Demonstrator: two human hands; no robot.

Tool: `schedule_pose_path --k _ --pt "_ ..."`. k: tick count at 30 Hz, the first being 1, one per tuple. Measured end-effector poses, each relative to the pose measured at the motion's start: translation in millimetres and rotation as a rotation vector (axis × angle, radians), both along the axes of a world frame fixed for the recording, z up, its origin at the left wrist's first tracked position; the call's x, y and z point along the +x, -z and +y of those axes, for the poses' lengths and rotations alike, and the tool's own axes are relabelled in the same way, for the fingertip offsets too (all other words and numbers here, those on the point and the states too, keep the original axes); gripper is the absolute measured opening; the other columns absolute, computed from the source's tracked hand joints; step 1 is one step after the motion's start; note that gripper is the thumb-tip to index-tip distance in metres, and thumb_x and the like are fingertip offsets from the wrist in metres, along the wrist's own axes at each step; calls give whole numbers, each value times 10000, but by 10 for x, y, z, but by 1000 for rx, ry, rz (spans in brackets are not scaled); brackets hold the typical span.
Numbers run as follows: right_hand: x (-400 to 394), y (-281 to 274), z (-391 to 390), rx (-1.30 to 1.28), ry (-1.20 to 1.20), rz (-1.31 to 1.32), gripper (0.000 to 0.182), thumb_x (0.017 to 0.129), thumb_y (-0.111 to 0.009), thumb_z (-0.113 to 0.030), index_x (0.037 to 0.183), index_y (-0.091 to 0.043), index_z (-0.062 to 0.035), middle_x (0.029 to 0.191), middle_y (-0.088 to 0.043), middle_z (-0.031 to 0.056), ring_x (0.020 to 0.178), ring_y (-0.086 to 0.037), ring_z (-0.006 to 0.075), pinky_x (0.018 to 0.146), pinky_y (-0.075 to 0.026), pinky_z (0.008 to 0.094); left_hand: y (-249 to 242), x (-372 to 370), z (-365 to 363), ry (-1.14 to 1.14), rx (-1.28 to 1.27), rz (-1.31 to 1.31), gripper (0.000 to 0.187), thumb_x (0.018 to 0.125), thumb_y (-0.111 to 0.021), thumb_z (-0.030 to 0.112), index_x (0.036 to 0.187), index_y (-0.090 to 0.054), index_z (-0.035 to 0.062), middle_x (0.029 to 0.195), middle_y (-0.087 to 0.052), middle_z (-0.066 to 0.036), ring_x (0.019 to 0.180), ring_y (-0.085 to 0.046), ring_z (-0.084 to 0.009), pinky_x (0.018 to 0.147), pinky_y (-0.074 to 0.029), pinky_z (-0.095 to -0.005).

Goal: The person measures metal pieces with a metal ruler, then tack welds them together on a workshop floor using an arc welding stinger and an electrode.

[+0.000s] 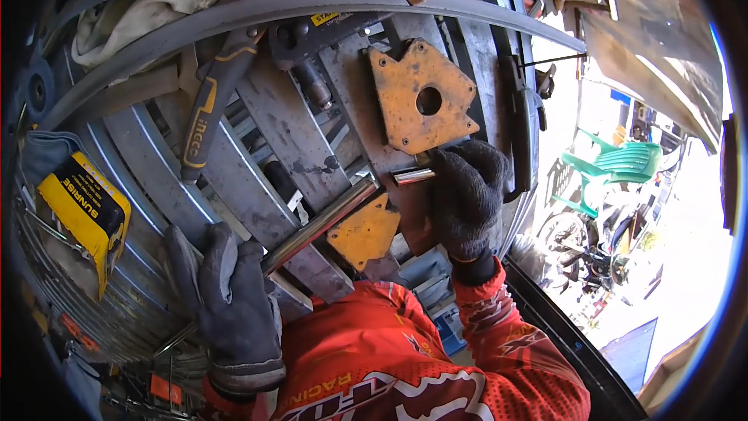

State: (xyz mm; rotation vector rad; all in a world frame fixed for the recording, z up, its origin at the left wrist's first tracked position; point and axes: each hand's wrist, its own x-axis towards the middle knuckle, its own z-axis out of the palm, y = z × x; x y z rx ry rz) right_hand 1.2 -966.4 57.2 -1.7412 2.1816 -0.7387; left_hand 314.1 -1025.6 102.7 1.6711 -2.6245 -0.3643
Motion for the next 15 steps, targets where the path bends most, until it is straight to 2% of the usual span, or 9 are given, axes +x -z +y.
schedule_pose_path --k 2,3,7,9,13,15 --pt "-5 18 4 -13 -11 5 460 737 -768 -40 1193 -782 -95 1154 -675 151 1115 -612 385 978 -485 508 -35 -8 2 -26 25 -61 128 947 -752 72 1062 -748 128 1449 -606 -99 1516 -412 -426 1206 -450 -531" --pt "-13 27 1 -29 -19 15 457 741 -766 -30 1194 -780 -92 1156 -676 152 1114 -615 384 976 -485 507 -39 -8 -3 -37 19 -68 113 949 -745 85 1044 -756 145 1449 -604 -80 1525 -403 -408 1201 -453 -503" --pt "0 53 3 -70 -17 10 449 755 -763 -22 1198 -778 -93 1159 -676 156 1111 -618 383 975 -485 509 33 57 24 -61 13 -54 134 961 -732 86 1059 -756 175 1439 -609 -66 1530 -401 -395 1209 -448 -492" --pt "4 50 -1 -88 -15 34 445 760 -764 -21 1200 -777 -93 1157 -672 159 1108 -618 383 968 -487 512 65 35 56 -139 5 79 163 913 -776 63 1043 -757 159 1381 -630 -75 1492 -449 -425 1197 -458 -541" --pt "-21 88 27 -107 -19 17 440 765 -765 -31 1200 -778 -96 1153 -668 161 1102 -619 386 959 -492 509 164 99 227 -282 102 212 185 911 -769 46 1057 -758 159 1398 -624 -77 1504 -428 -430 1189 -465 -520" --pt "-31 98 44 -88 -19 24 435 772 -769 -51 1204 -779 -99 1151 -665 162 1097 -620 388 950 -498 503 225 187 260 -241 135 120 311 957 -729 53 1264 -716 108 1413 -577 -188 1258 -627 -262 979 -586 -306"
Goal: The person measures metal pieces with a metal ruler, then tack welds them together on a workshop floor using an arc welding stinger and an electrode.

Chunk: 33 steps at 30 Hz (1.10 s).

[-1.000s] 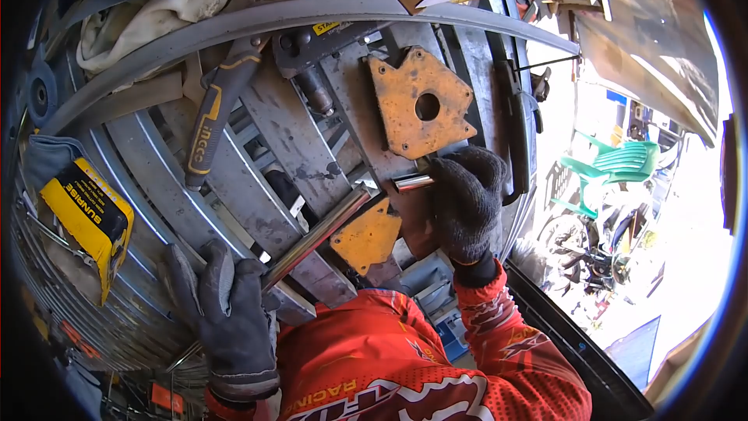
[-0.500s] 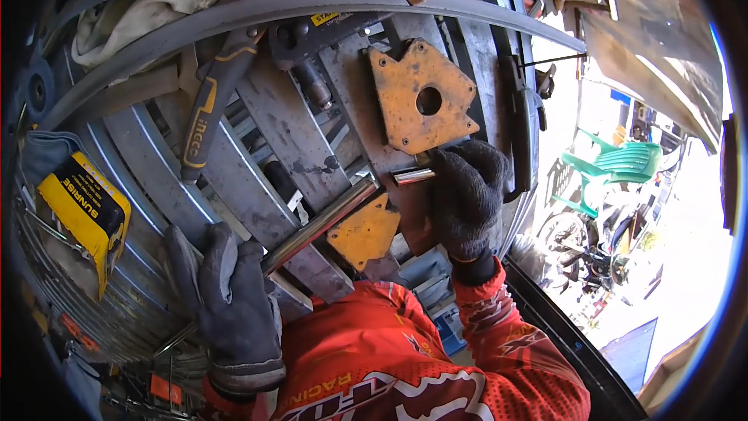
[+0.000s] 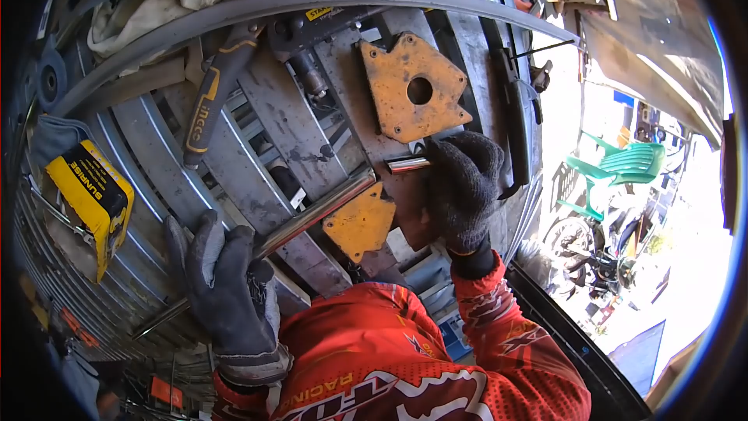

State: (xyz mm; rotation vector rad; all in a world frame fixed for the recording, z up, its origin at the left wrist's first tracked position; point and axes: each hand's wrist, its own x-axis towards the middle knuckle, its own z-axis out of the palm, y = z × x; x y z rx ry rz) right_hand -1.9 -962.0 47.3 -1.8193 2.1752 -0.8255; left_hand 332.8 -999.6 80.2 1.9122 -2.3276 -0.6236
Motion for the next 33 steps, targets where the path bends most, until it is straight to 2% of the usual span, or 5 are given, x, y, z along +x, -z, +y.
schedule_pose_path --k 10,12,15,28,33 --pt "7 -15 -25 -14 6 5 420 766 -776 -88 1186 -786 -99 1141 -673 163 1087 -623 393 957 -496 507 30 -178 36 -108 -62 84 338 806 -830 16 1091 -752 179 1414 -589 -110 1492 -436 -455 1195 -468 -511" --pt "-1 -14 -18 -2 11 -19 437 744 -784 -88 1180 -787 -99 1145 -677 163 1095 -624 392 962 -495 505 60 -257 26 -851 210 594 374 759 -860 40 1090 -749 175 1413 -591 -115 1478 -447 -467 1188 -467 -531" --pt "4 10 -17 -13 19 -12 473 706 -784 -93 1179 -785 -96 1146 -678 162 1097 -624 393 965 -494 506 40 -200 86 -269 36 348 279 979 -687 -17 1247 -737 40 1509 -514 -188 1144 -666 -243 885 -606 -324" --pt "-10 -79 -56 32 -4 -55 512 678 -769 -67 1190 -779 -87 1142 -675 161 1094 -621 396 971 -489 504 -85 -306 -21 -150 -40 155 300 868 -791 16 1141 -751 133 1409 -597 -134 1480 -456 -437 1182 -451 -551" --pt "-16 -58 -41 25 -10 -45 491 697 -773 -75 1187 -788 -92 1134 -672 155 1090 -620 392 961 -489 501 -112 -435 -217 -1214 397 806 333 896 -824 50 1216 -736 26 1547 -504 -213 1464 -468 -377 1115 -529 -451"
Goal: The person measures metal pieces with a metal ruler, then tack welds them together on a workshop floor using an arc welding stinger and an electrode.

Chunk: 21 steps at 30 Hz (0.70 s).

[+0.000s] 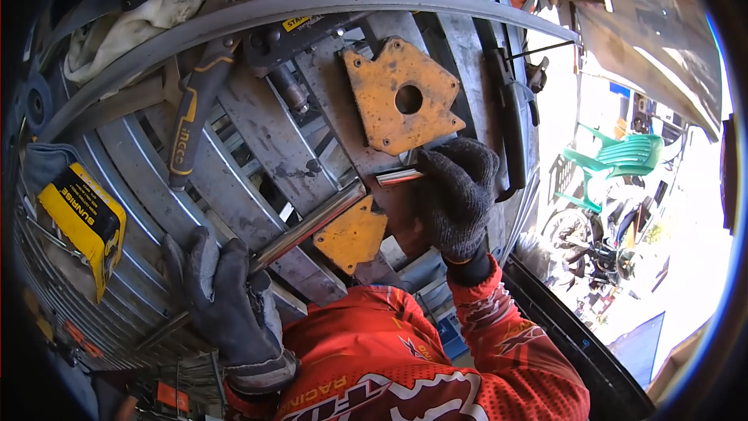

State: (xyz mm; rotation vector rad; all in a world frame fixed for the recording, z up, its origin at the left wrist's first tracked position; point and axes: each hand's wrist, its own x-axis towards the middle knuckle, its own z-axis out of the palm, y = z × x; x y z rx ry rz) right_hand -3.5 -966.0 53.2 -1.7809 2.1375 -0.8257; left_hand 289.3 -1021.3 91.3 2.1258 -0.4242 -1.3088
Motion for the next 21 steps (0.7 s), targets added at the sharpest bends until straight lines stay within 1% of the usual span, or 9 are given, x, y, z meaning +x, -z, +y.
schedule_pose_path --k 4,6,7,9,10,12,16,18,21 --pt "0 -12 -9 12 -5 8 496 699 -772 -80 1194 -795 -106 1129 -670 153 1090 -618 390 957 -490 500 132 108 40 178 -68 -123 380 892 -816 29 1255 -715 -23 1615 -419 -248 1449 -470 -347 1063 -565 -405" --pt "-12 -6 -8 9 -21 14 530 677 -769 -95 1205 -800 -118 1127 -668 151 1092 -615 391 956 -490 498 383 315 114 797 -470 -675 559 911 -769 5 1444 -602 -27 1604 -418 -201 1070 -682 -226 859 -623 -314" --pt "-15 -10 -7 10 -22 15 530 677 -769 -95 1205 -800 -118 1127 -668 151 1092 -615 391 956 -490 498 353 281 130 797 -469 -673 559 911 -769 5 1444 -602 -27 1604 -418 -201 1070 -682 -226 859 -623 -314" --pt "-20 -23 -3 35 -34 40 555 656 -766 -133 1210 -800 -116 1125 -668 148 1090 -614 390 956 -491 494 215 146 119 306 -170 -273 388 891 -817 46 1257 -713 -29 1652 -371 -241 1451 -467 -349 1034 -596 -384" --pt "-26 -15 6 35 -33 41 555 656 -766 -133 1210 -800 -116 1125 -668 148 1090 -614 390 956 -491 494 204 144 104 307 -169 -272 388 891 -817 46 1257 -713 -29 1652 -371 -241 1451 -467 -349 1034 -596 -384" --pt "-43 7 22 36 -62 50 578 646 -762 -175 1221 -801 -119 1120 -666 143 1081 -615 385 956 -489 496 199 135 82 189 -138 -126 380 898 -818 57 1250 -712 -40 1627 -413 -260 1465 -456 -383 1136 -530 -452" --pt "-30 4 14 24 -72 57 579 659 -760 -208 1231 -801 -123 1114 -665 139 1065 -618 380 953 -487 501 237 153 96 361 -201 -316 370 901 -812 49 1245 -713 -46 1619 -431 -263 1478 -446 -388 1163 -505 -480" --pt "-29 30 15 -1 -73 72 581 665 -759 -218 1237 -801 -127 1098 -663 134 1049 -621 378 948 -486 501 281 238 129 784 -397 -673 376 894 -816 48 1244 -719 -49 1631 -420 -252 1488 -438 -380 1140 -529 -469" --pt "-25 6 4 17 -79 74 571 679 -764 -229 1239 -799 -123 1082 -660 131 1028 -626 374 938 -488 499 312 250 145 674 -317 -537 467 900 -799 22 1347 -678 -31 1652 -358 -216 1485 -434 -338 1109 -555 -411"
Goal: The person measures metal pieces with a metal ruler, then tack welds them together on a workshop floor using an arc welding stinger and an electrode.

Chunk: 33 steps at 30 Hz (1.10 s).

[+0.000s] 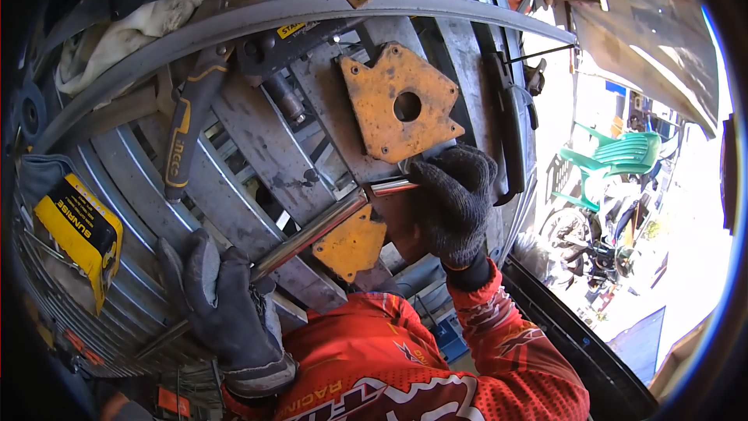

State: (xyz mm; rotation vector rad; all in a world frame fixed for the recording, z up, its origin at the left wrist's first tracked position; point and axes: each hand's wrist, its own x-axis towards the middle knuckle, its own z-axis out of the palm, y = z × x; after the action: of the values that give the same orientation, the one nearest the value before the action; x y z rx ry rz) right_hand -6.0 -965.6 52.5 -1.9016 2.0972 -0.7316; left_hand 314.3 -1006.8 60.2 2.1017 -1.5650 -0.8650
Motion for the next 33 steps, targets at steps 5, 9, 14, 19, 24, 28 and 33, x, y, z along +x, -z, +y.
schedule_pose_path --k 5,9,14,19,24,28,33 --pt "5 6 -4 -13 -18 -10 550 708 -766 -244 1242 -795 -119 1064 -656 131 994 -633 370 923 -489 506 -70 -99 -48 -61 9 52 426 888 -819 37 1293 -707 -31 1632 -400 -242 1476 -450 -372 1135 -529 -438" --pt "8 -28 -19 14 -39 -20 518 744 -779 -278 1235 -790 -113 1055 -655 134 983 -636 370 920 -487 520 -30 -55 -24 -49 -20 -1 390 879 -838 58 1243 -735 -36 1608 -448 -273 1474 -461 -406 1160 -503 -468" --pt "-6 4 -5 10 -48 -22 509 769 -789 -325 1231 -788 -111 1055 -655 137 983 -635 369 917 -484 524 -7 -65 0 -72 -31 31 366 885 -829 51 1228 -740 -40 1610 -446 -276 1484 -451 -410 1169 -489 -479" --pt "-22 29 16 -4 -41 -24 521 785 -788 -373 1235 -790 -112 1055 -660 135 981 -636 369 914 -479 519 -10 -91 3 -107 -33 62 337 888 -827 53 1205 -749 -29 1602 -456 -280 1486 -451 -417 1174 -482 -491" --pt "-17 -16 -12 10 -43 -51 542 790 -787 -394 1253 -783 -112 1060 -661 132 972 -636 365 918 -478 513 -14 39 37 297 -88 -194 310 907 -796 29 1208 -748 -26 1611 -441 -283 1491 -445 -415 1163 -499 -478" --pt "-7 -34 -15 17 -55 -75 449 812 -795 -273 1208 -774 -61 1107 -662 161 1029 -583 365 920 -455 491 -53 42 -3 445 -163 -357 317 918 -771 9 1234 -746 -13 1623 -433 -264 1497 -437 -403 1149 -515 -461" --pt "-10 -17 -15 -2 -27 -71 549 755 -801 -339 1257 -777 -118 1057 -652 134 971 -628 361 926 -477 519 -119 -99 -19 153 -18 -122 324 927 -752 0 1251 -749 7 1640 -417 -224 1476 -455 -374 1123 -536 -428"
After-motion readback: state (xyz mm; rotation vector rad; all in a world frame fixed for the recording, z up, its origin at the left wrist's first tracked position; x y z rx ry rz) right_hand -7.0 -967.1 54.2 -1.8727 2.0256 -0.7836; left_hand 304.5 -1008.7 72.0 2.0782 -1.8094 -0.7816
